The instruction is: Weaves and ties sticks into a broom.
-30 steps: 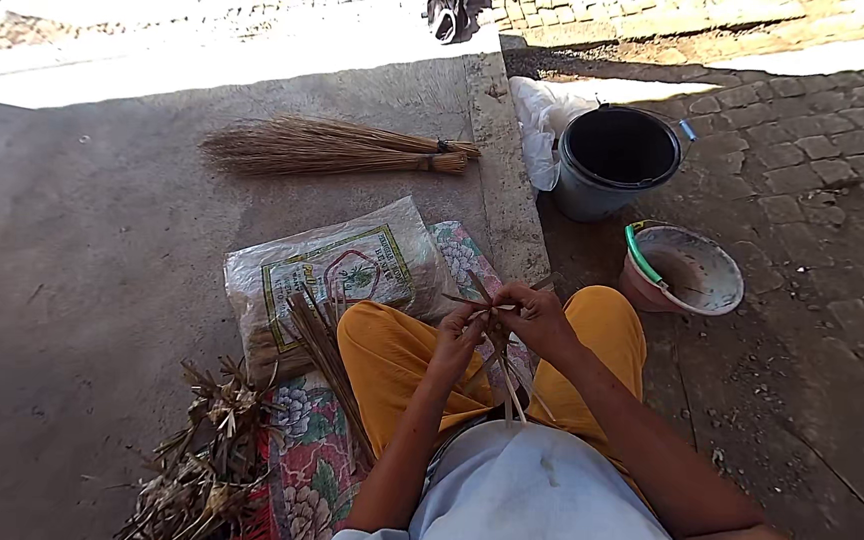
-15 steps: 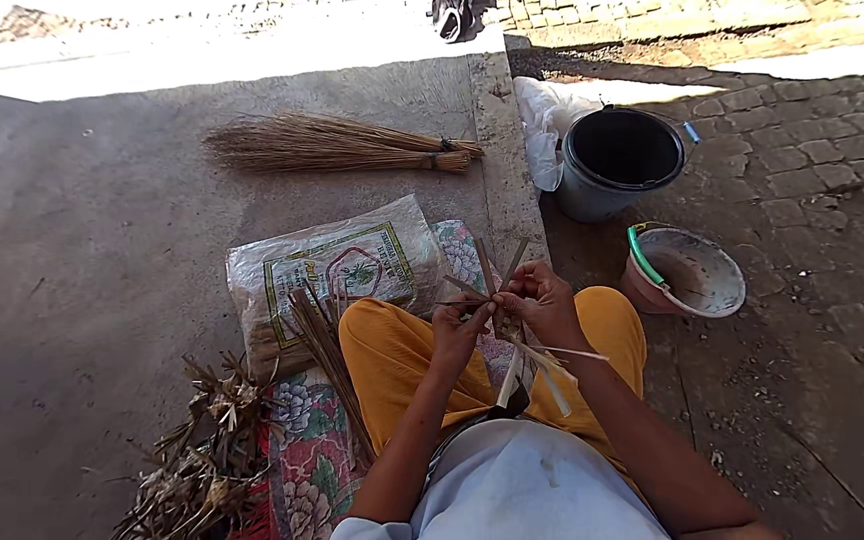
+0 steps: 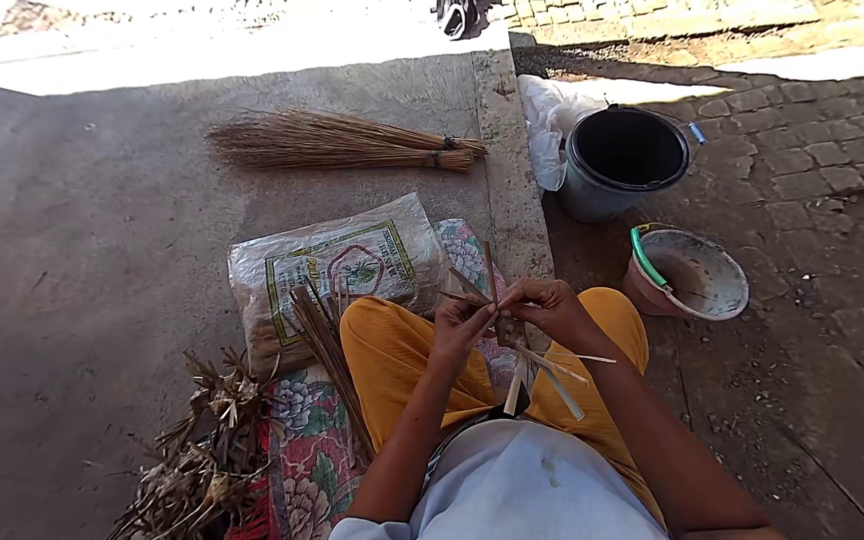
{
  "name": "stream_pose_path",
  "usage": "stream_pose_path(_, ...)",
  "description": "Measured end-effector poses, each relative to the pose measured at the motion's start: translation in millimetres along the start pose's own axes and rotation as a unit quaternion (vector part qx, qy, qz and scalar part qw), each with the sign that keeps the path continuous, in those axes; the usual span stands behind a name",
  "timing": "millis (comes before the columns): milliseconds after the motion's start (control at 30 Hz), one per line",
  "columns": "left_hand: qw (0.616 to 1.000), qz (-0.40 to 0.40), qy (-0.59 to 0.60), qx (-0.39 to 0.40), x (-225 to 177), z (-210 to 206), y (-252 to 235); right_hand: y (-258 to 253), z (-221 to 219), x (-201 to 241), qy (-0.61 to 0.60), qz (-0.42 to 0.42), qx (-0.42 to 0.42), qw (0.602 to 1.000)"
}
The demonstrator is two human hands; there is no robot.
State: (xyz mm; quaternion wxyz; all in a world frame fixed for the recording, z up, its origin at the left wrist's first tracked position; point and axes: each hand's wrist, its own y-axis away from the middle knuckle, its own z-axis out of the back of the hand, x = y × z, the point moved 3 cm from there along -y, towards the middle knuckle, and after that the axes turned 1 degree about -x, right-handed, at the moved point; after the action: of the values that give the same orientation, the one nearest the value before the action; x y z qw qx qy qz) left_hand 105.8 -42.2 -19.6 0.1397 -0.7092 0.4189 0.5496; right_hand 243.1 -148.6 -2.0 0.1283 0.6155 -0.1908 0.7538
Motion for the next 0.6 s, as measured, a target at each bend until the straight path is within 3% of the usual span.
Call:
stream_pose_path(200,1.000,0.021,0.016,0.006,0.3,-1.4,0.8,0.1,-9.3,-2.9,0.028,0.012,-0.029,0.999)
stream_pose_path(300,1.000,0.001,0.008,0.004,-0.3,-3.4,1.1,-2.5,-10.7,-3.0,0.047,-0.034,-0.030,0.998)
stream_pose_path(400,0.995,-0.073,-0.073,0.001,2.5,-5.3,1.6,-7.6,-8.4,-1.9,0.056,-0.094,0.013,0.994)
stream_pose_path(500,0.962,-0.191,-0.194,0.009,6.5,-2.4,0.0,-9.4,-8.3,-3.6,0.026,-0.110,0.046,0.993)
stream_pose_path(600,0.965,-0.208,-0.154,0.034,4.9,4.8,-4.7,-7.2,-8.3,-5.6,-0.059,-0.102,0.019,0.993)
